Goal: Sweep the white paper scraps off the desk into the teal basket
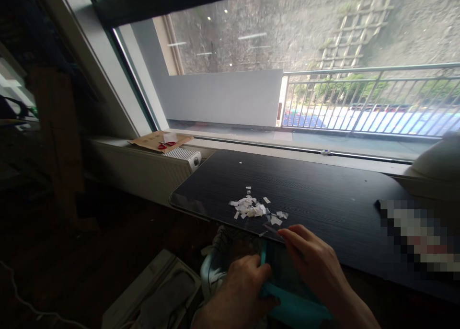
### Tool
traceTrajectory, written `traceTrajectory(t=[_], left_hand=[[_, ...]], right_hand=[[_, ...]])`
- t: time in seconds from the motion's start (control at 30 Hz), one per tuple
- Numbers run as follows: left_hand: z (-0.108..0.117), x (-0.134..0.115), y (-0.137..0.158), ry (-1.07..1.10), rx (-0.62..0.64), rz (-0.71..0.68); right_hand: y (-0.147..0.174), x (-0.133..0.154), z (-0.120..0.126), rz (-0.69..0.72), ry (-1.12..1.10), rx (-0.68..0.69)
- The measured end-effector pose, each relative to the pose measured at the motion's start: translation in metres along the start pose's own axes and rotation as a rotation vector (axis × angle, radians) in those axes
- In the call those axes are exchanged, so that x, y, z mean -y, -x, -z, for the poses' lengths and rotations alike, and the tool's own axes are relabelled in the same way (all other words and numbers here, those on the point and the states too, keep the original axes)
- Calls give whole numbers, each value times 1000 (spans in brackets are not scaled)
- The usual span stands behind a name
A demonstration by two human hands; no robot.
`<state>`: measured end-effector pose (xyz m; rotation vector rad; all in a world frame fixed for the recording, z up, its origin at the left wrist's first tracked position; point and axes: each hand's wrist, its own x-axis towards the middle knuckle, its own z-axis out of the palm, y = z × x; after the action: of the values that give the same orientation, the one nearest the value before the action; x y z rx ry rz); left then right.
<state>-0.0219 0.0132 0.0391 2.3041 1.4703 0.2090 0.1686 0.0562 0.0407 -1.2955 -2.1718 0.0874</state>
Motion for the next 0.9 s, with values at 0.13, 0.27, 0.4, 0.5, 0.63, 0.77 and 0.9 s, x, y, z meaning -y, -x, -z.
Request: traceTrajectory(t=[0.13,0.27,0.4,0.5,0.63,0.77,0.9], left_hand=[[-2,-1,-1,3,-5,-2],[-2,-3,-1,7,2,-13],[-1,-3,-2,8,18,-18],[-1,-2,-2,0,12,-7],[-2,-2,-3,-12,22,-1],[-3,-3,-4,-28,21,-12],[-3,-2,-4,-28,-2,-24]], right_hand=[[5,-6,5,-33,66,-51],[1,-10,9,-97,107,-86],[-6,-4,6,-77,48,-59],[-3,-1,7,-79,79,-50],[1,-3,14,-120,145,-98],[-5,-2,11,-87,79,-85],[-12,3,5,-70,24,-25]])
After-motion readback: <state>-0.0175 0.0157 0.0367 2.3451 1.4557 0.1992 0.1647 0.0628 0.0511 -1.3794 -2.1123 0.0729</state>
